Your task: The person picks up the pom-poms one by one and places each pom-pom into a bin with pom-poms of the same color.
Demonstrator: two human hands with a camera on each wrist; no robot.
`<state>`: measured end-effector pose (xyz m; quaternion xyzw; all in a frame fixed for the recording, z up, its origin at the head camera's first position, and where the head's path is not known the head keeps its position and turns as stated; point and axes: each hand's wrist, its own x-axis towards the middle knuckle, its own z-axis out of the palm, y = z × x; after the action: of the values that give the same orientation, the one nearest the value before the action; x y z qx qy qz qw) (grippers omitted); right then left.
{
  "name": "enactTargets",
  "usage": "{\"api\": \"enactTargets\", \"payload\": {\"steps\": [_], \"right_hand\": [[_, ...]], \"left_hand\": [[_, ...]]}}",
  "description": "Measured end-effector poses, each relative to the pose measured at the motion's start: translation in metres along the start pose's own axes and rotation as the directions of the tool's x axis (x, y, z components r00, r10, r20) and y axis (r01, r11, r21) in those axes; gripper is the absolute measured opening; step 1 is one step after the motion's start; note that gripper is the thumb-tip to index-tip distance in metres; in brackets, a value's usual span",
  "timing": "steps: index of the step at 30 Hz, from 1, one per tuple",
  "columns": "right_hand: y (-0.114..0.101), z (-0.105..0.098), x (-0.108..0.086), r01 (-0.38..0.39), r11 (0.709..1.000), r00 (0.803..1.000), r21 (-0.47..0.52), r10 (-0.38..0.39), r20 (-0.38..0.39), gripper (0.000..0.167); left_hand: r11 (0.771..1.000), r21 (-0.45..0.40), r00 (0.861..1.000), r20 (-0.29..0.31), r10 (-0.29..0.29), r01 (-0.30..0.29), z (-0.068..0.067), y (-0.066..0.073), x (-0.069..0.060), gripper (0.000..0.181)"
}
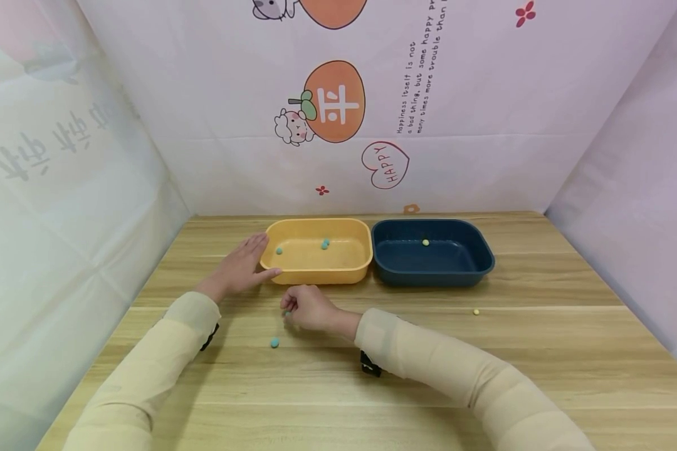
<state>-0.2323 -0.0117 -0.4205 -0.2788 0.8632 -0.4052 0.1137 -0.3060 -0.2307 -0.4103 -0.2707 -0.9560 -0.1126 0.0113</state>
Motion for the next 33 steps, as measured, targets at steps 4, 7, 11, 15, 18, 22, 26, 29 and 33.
{"api": "enactTargets", "payload": {"steps": [4, 7, 11, 15, 18, 22, 26, 29, 33], "right_hand": [[0.0011, 0.0017, 0.0016, -0.009, 1.0, 1.0, 0.0, 0.009, 0.003, 0.014], [0.0011, 0.0023, 0.0024, -0.026, 1.0, 1.0, 0.001, 0.026, 0.011, 0.014], [0.0009, 0.0024, 0.0035, -0.043, 0.999, 0.999, -0.002, 0.043, 0.019, 0.014], [0.0005, 0.0016, 0.0045, -0.049, 0.998, 0.998, -0.026, 0.05, 0.026, 0.012], [0.0006, 0.0016, 0.0053, -0.052, 0.998, 0.998, -0.044, 0.053, 0.035, 0.011], [0.0009, 0.0019, 0.0066, -0.054, 0.996, 0.997, -0.064, 0.057, 0.05, 0.01], [0.0006, 0.0021, 0.0077, -0.056, 0.995, 0.996, -0.08, 0.061, 0.057, 0.01], [0.0001, 0.0021, 0.0079, -0.056, 0.995, 0.996, -0.088, 0.061, 0.062, 0.009], [-0.0001, 0.0023, 0.0079, -0.051, 0.994, 0.997, -0.093, 0.056, 0.059, 0.009]], "left_hand": [[1.0, 0.005, 1.0, -0.007, 0.008, -0.008, -0.0005, 0.0004, -0.0006, 0.095], [1.0, 0.003, 1.0, -0.005, 0.004, -0.004, -0.0012, 0.0012, -0.001, 0.095], [1.0, -0.003, 1.0, 0.004, -0.001, 0.001, -0.0016, 0.0017, -0.001, 0.095], [1.0, -0.005, 1.0, 0.007, 0.001, -0.001, -0.0013, 0.0011, -0.0005, 0.094], [1.0, -0.006, 1.0, 0.005, 0.002, -0.002, -0.0012, 0.0007, -0.0003, 0.093], [1.0, -0.005, 1.0, 0.001, 0.005, -0.005, -0.0013, 0.0005, -0.0003, 0.094], [1.0, -0.004, 1.0, 0.0, 0.008, -0.008, -0.0014, 0.0008, -0.0008, 0.094], [1.0, -0.003, 1.0, -0.002, 0.012, -0.012, -0.0011, 0.0009, -0.0008, 0.094], [1.0, 0.0, 1.0, 0.0, 0.011, -0.011, -0.0011, 0.0007, -0.0003, 0.094]]}}
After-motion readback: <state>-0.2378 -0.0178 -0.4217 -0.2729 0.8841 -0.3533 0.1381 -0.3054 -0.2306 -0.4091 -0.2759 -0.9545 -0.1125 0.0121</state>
